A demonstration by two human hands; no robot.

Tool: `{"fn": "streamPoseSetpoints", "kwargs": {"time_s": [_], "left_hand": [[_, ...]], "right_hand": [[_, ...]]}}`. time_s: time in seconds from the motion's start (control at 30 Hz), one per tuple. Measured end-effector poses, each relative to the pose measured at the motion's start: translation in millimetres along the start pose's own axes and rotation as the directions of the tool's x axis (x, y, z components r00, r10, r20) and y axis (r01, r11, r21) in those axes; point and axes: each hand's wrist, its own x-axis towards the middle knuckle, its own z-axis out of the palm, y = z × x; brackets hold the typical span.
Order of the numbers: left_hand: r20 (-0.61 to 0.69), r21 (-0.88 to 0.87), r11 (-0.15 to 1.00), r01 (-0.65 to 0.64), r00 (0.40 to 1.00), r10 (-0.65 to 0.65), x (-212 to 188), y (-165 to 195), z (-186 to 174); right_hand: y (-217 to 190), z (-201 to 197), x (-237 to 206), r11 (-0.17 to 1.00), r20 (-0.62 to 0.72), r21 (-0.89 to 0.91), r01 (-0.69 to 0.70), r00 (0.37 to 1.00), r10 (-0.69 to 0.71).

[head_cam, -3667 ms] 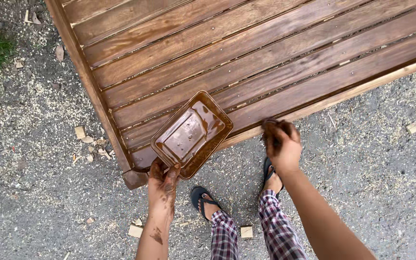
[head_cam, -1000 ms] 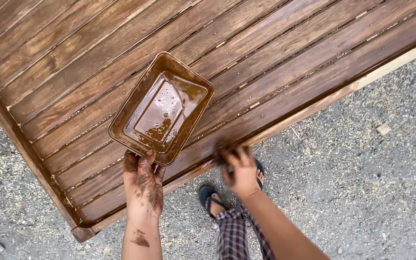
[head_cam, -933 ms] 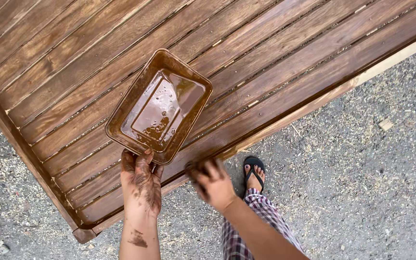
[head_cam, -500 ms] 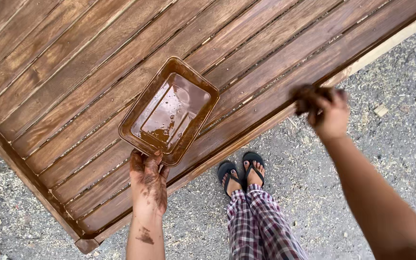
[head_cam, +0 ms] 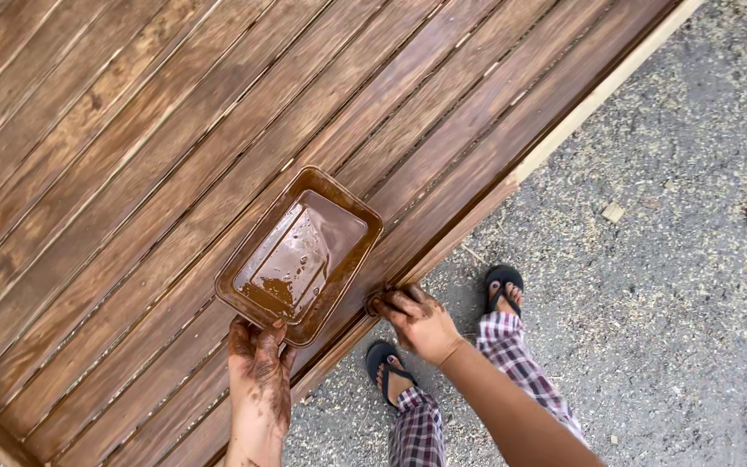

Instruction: The person applies a brown wood stain to a slatted wooden table top, dipping a cloth rag into a plastic tray of stain and wiping it across the bare planks by hand. They work section by section around the table, repositioning the tray and continuing to coat the remaining unstained areas.

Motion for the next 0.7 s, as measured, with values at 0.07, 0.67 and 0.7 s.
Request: {"fn": "streamPoseSetpoints", "kwargs": {"time_s": [0.07, 0.67, 0.7], "left_hand": [[0.007, 0.037, 0.999, -0.006, 1.0, 0.006, 2.1, -4.5, 26.4], [0.087, -0.092, 0.983, -0.157, 0.982, 0.165, 15.3, -50.0, 278.7], [0.062, -0.087, 0.985, -0.147, 0.986, 0.153, 15.1, -48.8, 290.7]], "right_hand": [[59.8, -30.7, 1.9, 0.994, -0.011, -0.108, -0.012, 1.0, 0.011], [266.1, -176.5, 33.4, 0.884, -0.225, -0.152, -0.442, 0.887, 0.404], [236.5, -161.5, 26.8, 0.915, -0.081, -0.272, -0.296, 0.955, 0.285]]}}
